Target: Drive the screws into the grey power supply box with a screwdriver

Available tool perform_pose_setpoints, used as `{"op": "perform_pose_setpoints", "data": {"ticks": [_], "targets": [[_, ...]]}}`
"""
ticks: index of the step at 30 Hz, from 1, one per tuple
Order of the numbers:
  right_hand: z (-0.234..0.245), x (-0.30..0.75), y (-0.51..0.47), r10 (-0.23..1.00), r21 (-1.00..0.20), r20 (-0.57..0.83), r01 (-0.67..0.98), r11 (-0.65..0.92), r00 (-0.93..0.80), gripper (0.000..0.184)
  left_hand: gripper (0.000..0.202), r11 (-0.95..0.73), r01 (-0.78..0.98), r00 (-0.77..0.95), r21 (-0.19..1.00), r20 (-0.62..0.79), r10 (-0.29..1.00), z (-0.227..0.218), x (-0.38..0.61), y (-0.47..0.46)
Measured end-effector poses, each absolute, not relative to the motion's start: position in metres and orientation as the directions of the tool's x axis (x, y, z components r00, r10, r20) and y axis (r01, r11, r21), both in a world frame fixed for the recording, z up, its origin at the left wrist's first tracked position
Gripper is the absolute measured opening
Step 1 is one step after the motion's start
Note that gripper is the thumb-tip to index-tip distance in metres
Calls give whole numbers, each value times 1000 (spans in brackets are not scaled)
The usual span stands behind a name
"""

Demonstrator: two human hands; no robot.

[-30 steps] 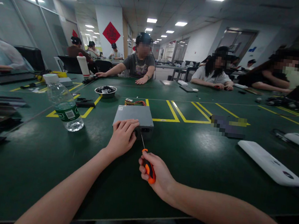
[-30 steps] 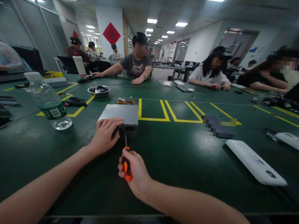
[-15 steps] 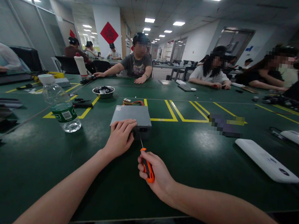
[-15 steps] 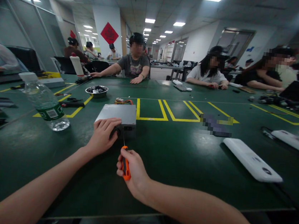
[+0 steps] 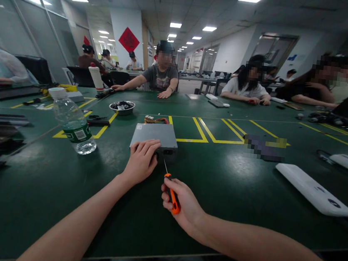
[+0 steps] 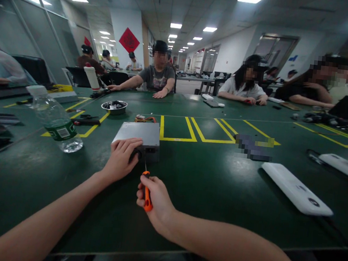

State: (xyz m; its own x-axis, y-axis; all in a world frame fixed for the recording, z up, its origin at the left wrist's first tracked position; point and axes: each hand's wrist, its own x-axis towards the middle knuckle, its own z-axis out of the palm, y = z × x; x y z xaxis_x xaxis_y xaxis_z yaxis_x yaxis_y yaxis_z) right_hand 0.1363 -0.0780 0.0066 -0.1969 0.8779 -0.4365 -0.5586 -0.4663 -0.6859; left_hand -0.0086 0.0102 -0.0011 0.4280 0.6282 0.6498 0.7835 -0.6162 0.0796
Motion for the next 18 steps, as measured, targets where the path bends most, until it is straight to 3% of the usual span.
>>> {"op": "perform_pose_setpoints", "data": {"ticks": [8,13,18], "targets": [[8,136,-78,807,-623,-510,-518,-586,-299,28,35,-623,775,411,106,665,624,-1,-8,9],[9,136,-77,848,-665,-477,-535,-520,-231,11,21,-641,759,415,113,676,609,-1,-9,9],[7,135,-78,846,-683,-469,-502,-530,-254,13,13,-626,776,437,74,652,620,-2,-9,10]]}}
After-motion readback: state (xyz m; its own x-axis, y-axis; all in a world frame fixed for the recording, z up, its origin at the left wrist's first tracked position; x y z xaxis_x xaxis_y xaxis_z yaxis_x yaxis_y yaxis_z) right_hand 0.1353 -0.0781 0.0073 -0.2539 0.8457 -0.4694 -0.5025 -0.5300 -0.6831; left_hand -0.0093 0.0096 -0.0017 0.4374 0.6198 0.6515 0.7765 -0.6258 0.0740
